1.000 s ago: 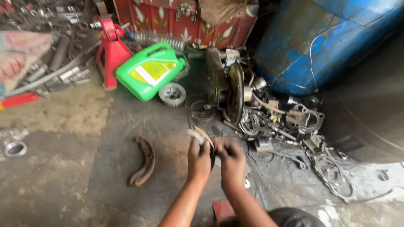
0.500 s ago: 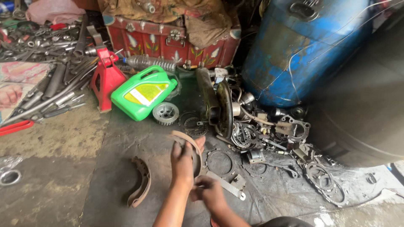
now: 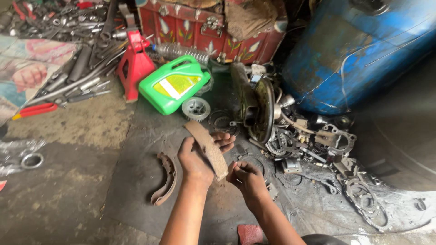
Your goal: The person sands the surface of brake shoes using a small piece of sandpaper.
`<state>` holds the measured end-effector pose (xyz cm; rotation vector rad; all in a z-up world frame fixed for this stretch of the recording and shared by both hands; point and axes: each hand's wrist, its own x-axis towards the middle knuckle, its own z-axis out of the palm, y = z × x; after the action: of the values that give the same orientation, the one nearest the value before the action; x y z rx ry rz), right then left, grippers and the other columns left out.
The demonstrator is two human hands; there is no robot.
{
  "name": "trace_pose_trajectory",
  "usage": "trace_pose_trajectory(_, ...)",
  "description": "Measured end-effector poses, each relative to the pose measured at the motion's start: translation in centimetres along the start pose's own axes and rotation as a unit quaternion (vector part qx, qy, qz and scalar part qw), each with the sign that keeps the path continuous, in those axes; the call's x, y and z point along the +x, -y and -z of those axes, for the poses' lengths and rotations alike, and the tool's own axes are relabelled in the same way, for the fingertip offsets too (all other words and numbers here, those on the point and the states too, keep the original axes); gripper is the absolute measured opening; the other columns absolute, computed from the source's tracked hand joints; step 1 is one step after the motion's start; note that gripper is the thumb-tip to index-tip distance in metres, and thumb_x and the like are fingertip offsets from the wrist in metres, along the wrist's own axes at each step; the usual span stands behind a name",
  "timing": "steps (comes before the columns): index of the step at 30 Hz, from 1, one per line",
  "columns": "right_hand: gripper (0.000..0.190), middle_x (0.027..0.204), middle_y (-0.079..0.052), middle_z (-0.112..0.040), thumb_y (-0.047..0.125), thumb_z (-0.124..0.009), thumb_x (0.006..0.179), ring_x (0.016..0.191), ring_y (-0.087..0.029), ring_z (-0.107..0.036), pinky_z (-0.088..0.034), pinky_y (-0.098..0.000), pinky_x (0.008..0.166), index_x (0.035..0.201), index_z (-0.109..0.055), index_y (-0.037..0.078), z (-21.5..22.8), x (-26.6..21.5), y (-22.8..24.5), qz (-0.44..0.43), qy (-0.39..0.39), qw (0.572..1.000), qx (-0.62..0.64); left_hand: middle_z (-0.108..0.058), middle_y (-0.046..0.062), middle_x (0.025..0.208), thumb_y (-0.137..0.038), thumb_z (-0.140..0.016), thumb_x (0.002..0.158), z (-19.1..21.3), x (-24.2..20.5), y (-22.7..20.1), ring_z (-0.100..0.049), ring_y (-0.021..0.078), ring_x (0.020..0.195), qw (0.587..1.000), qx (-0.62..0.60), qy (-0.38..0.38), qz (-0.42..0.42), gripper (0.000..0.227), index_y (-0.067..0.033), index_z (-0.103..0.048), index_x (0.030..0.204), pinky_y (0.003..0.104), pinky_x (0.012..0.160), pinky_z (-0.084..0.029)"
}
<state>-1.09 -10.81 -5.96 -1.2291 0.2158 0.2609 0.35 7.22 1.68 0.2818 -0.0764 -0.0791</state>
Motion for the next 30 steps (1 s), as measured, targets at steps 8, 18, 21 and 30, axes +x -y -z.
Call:
trace_pose_trajectory(8,0.008,0.089,-0.002,-0.065,0.005,-0.054,0.097,0.082,-0.016,-0.062,-0.052,-0.0353,0.084,0.099,-0.062,0.006,-0.6,-0.9,1.5,-0.025,0.010,0.996,0.083,-0.068,0.026,0.092,-0.037,-0.039,0.088,-0.5,-0.2,-0.1,-0.068,0.0457,0.089,0.999,0.020,-0.038,-0.010,0.039,-0.0030,-0.057,0.094,0.059,0.086,-0.055)
trace_pose_trajectory(18,0.019,0.090,-0.001,-0.062,0.008,-0.051,0.098,0.079,-0.013,-0.056,-0.050,-0.0368,0.086,0.113,-0.063,0.008,-1.8,-2.1,2.9,-0.023,0.019,0.991,0.129,-0.066,0.023,0.085,-0.037,-0.040,0.089,0.2,0.0,-0.1,-0.066,0.0395,0.081,0.997,0.023,-0.066,-0.031,0.036,-0.0049,-0.054,0.095,0.058,0.081,-0.056)
trace_pose_trajectory(21,0.020,0.091,-0.002,-0.061,0.007,-0.052,0.099,0.080,-0.014,-0.056,-0.050,-0.0369,0.084,0.115,-0.063,0.008,-2.2,-2.4,3.3,-0.008,0.036,0.989,0.142,-0.066,0.023,0.085,-0.036,-0.040,0.089,0.1,-0.1,0.0,-0.066,0.0389,0.080,0.996,0.042,-0.065,-0.041,0.034,-0.0056,-0.054,0.095,0.058,0.081,-0.056)
trace_pose_trajectory(30,0.020,0.095,-0.002,-0.066,0.008,-0.055,0.099,0.082,-0.015,-0.061,-0.052,-0.0340,0.080,0.117,-0.063,0.008,-2.6,-2.7,3.2,0.007,0.017,0.995,0.103,-0.067,0.023,0.088,-0.039,-0.039,0.091,0.6,0.1,0.3,-0.067,0.0390,0.083,0.996,0.035,-0.070,-0.041,0.037,-0.0055,-0.054,0.097,0.058,0.084,-0.056)
